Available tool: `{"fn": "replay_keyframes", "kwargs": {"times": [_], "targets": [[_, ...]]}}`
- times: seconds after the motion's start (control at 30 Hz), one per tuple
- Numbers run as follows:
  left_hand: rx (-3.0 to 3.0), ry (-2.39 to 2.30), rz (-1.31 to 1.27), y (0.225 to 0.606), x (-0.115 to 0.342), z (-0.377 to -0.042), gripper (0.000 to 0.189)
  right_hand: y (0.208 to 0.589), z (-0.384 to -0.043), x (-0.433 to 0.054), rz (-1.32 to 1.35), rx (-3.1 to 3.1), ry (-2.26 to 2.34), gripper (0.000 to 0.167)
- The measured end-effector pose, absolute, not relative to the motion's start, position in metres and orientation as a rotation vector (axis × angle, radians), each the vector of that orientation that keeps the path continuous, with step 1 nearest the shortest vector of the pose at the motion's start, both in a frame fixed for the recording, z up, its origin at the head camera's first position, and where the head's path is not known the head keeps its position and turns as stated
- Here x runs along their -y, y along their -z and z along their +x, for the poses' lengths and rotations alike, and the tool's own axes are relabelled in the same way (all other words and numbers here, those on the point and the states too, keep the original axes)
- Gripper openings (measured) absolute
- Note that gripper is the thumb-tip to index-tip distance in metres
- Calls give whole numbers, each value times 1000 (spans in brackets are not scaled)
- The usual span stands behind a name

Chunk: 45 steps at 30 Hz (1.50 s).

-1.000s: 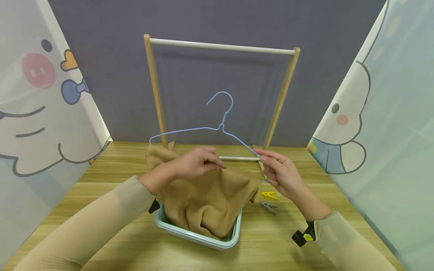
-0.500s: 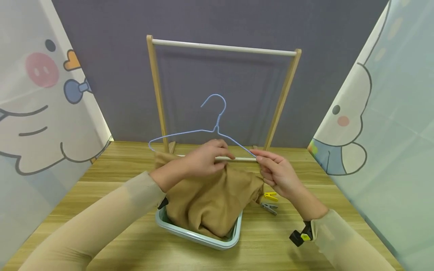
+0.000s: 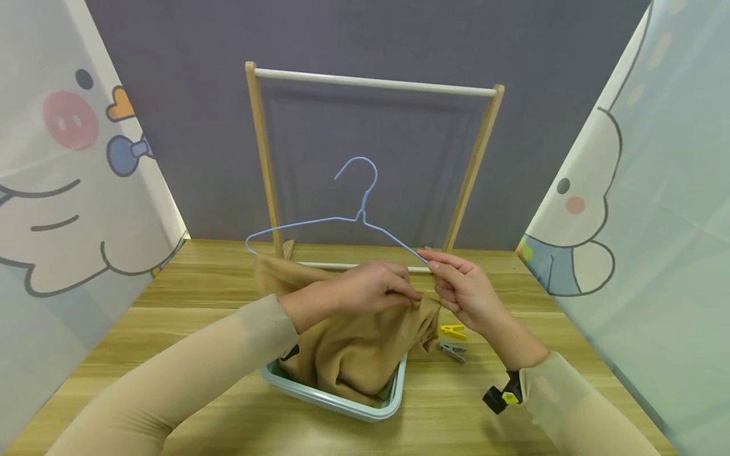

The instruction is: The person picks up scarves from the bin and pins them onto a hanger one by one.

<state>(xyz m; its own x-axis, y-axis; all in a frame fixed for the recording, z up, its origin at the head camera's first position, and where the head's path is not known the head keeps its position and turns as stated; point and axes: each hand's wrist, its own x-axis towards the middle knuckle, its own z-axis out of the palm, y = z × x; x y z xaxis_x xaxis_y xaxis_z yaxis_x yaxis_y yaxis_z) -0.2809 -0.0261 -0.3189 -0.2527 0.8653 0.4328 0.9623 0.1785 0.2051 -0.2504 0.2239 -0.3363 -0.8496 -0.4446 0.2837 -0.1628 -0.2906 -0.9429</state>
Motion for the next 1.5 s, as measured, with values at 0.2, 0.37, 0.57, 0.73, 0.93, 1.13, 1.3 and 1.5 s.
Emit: {"fn": "replay_keyframes", "kwargs": {"times": [0.2,0.37,0.57,0.73,0.93,1.13,1.3,1.5], "targets": [[2241,755,-1684,314,29,-279,16,335,-251,-221,-774,-1767,2245,35],[2227,781,-1547,308,32,-284,17,334,-251,-219,-773,-1784,2234,36],[2231,876,-1330,308,33,-291,13,334,-250,-220,-774,-1786,2234,37],[2232,858,-1377,309,35,-289,17,334,-250,-220,-771,-1794,2254,37],[2211,666,-1685,313,34,-281,21,331,-252,-218,-781,-1781,2277,36],[2308,614,-1724,321,21,-279,24,330,-251,-217,-782,-1790,2271,35],[2398,601,-1703,320,21,-277,27,330,-250,-217,-778,-1800,2264,36],[2122,769,-1525,309,66,-262,23,324,-247,-225,-758,-1794,2320,39]]}}
